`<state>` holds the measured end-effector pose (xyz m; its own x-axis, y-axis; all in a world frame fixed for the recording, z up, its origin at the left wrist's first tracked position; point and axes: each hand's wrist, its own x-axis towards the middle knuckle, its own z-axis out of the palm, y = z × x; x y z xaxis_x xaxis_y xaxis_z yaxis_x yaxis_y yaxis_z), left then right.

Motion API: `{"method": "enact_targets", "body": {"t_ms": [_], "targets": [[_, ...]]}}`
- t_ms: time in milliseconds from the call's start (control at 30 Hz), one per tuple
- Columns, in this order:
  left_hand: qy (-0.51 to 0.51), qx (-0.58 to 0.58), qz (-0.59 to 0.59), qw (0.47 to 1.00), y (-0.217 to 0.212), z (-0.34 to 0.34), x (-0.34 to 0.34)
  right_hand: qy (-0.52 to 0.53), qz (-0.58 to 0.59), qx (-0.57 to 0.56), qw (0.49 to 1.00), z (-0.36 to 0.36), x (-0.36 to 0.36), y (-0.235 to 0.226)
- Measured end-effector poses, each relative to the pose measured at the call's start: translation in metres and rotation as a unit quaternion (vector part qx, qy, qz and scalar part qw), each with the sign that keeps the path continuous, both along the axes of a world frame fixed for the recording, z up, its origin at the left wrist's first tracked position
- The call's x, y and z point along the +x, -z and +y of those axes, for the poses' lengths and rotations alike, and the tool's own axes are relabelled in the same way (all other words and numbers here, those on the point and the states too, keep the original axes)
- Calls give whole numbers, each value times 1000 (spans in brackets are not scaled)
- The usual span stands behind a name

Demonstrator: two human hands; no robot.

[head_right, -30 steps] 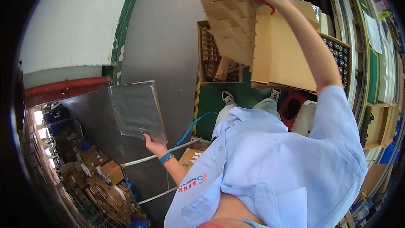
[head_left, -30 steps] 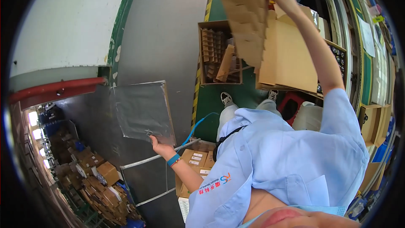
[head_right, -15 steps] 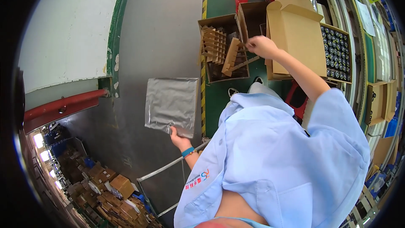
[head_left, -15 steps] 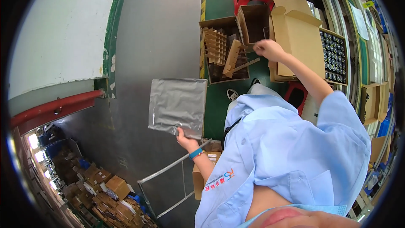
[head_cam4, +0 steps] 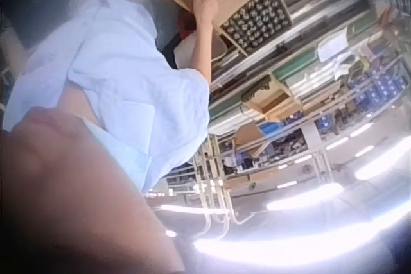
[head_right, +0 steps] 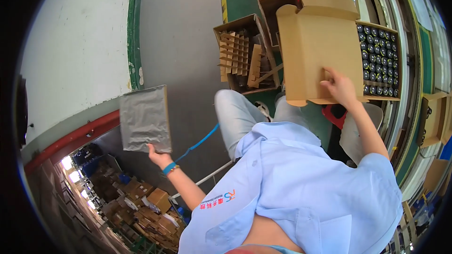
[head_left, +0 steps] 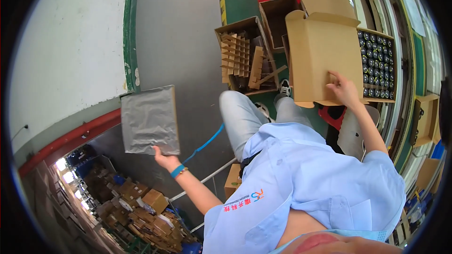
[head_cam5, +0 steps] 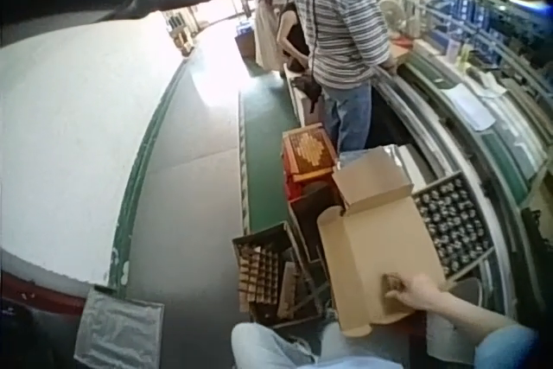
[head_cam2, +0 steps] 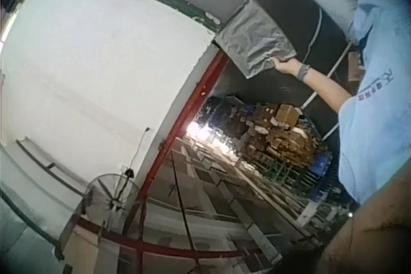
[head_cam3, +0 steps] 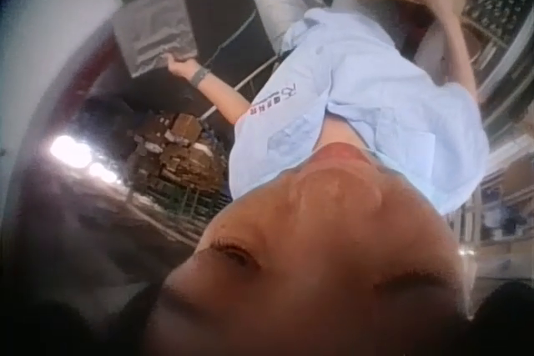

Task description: The person assembles cardboard boxes by hand, then moves foam inserts, silver bags, and components from other boxes into the newly assembled boxes, organizing them within the boxes.

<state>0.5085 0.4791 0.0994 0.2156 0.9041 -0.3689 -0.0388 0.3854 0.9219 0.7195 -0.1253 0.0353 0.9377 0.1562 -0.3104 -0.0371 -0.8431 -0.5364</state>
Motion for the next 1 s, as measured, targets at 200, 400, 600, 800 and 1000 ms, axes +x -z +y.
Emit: {"method": "enact_targets", "body": {"t_ms": [200, 400, 600, 800, 1000], "targets": [[46, 158, -15, 986, -90, 48, 57, -81, -28, -60, 994, 3, 1, 27], [56, 204, 22, 977, -53, 0, 68, -83, 15, -66, 994, -4, 10, 56], [50, 165, 27, 985, 2, -41, 82, -20, -32, -33, 999, 0, 4, 48], [136, 112, -9, 984, -7, -23, 137, -5, 10, -1, 1000, -4, 10, 48], [239, 112, -26, 964, 6, -17, 208, 48, 19, 67, 996, -12, 47, 11]]}}
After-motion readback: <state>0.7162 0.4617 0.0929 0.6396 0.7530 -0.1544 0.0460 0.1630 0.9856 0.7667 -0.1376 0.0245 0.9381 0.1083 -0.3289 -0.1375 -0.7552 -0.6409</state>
